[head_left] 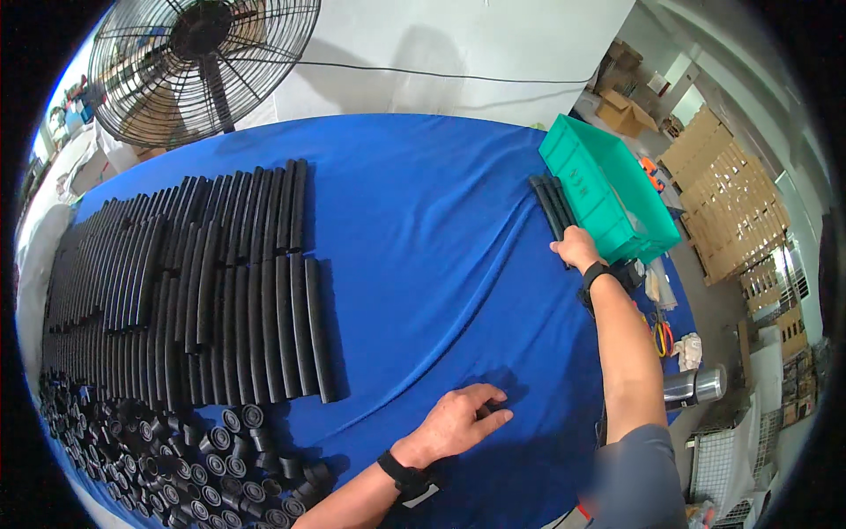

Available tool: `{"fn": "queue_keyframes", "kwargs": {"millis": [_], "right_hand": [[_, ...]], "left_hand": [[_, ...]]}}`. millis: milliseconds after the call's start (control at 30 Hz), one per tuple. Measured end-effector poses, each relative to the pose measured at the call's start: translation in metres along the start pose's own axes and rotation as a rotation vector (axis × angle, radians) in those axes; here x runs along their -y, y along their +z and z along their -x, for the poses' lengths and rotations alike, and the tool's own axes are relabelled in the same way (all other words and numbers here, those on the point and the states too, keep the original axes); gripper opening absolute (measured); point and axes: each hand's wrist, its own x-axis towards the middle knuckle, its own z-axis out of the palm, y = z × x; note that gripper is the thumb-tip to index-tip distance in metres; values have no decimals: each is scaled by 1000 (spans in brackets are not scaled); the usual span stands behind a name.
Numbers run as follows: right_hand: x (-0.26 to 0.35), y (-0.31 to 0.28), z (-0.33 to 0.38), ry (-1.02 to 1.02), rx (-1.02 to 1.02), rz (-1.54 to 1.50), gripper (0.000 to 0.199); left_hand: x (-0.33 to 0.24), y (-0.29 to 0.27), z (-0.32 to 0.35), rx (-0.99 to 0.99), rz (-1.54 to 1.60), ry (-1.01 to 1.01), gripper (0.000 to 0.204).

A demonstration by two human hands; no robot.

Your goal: The person repeatedly picks up a black cylindrical cap and a black foam tube from a table covered with a blue cloth. They insert the cap into one end of the foam tube and place the assembled unit on the table. The person continues this process, handling the components one at a time and stacking the finished items.

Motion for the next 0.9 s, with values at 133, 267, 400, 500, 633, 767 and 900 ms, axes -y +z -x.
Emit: {"fn": "queue_keyframes", "kwargs": {"millis": [133, 267, 400, 500, 633, 767, 900], "right_hand": [[-15, 17, -7, -17, -158, -82, 49], [-41, 27, -9, -155, -462, -281, 42], [-80, 25, 7, 146, -242, -785, 23], [-89, 35, 27, 278, 38, -1096, 18], [-79, 53, 39, 217, -23, -1330, 26], [-78, 69, 22, 183, -51, -1422, 29], [-67, 64, 15, 204, -33, -1372, 28]], "left_hand": [[-2, 1, 1, 16, -21, -5, 39], [-4, -1, 0, 21, -25, 1, 38], [-6, 0, 0, 35, -43, -30, 37], [-5, 0, 1, 15, -47, -10, 36], [-7, 2, 1, 35, -52, -26, 36], [-9, 0, 1, 50, -64, -29, 37], [-7, 0, 0, 44, -61, -44, 37]]}}
